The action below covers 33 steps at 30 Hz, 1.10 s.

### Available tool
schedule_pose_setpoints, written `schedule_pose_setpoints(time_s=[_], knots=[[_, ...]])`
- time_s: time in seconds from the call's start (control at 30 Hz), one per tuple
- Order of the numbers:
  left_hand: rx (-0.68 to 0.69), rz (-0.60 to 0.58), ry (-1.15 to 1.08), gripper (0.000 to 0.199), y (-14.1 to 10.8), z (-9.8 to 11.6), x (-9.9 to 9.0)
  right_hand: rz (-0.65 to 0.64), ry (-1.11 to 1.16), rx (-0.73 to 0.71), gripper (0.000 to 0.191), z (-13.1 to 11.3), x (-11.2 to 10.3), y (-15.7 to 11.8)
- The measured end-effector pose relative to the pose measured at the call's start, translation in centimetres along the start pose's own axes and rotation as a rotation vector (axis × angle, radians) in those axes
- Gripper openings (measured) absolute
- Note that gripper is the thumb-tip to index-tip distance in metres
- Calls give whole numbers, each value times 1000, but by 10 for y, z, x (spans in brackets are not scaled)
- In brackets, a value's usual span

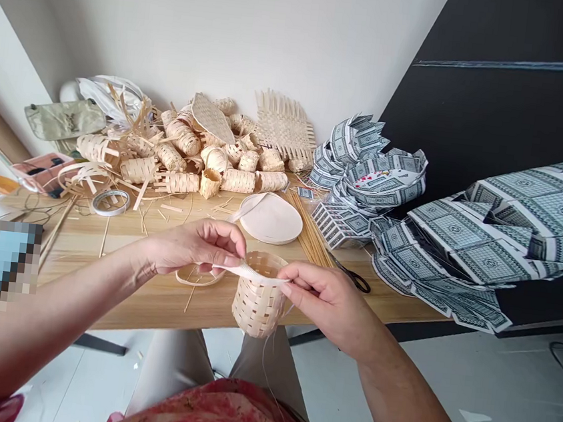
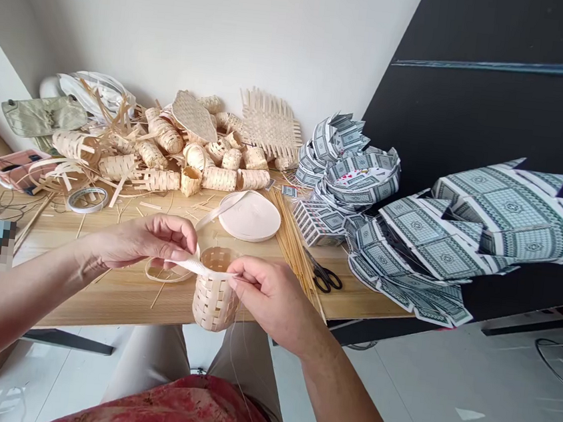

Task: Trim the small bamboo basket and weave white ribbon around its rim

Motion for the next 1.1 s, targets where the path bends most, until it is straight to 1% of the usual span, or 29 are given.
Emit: schedule_pose_setpoints(time_s=[0.13,0.2,0.3,0.43,0.53,0.9,1.1], knots=[[36,12,15,8,3,3,1,-3,24,11,22,2,1,-2],[42,-19,25,6,4,3,3,-6,40,15,21,2,1,-3],[15,-46,40,8,5,1,5,-16,75,12,20,2,2,-3],[-32,-23,47,13,6,-3,3,-10,107,-19,20,1,2,-4],[-43,-13,49,15,7,-4,4,5,117,-49,20,-1,1,-5],[-28,38,59,14,9,0,5,49,119,-105,18,-7,-1,-4],[-41,20,49,10,10,2,6,39,139,-104,19,-8,0,-6]])
Point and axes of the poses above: each hand's wrist, its own y-axis towards the middle knuckle, its own x-axis out of the palm, z = x × y, the point moved 9 cm from there along y, towards the middle knuckle, and after that the axes turned 2 degrees about y, right-handed, at the moved point
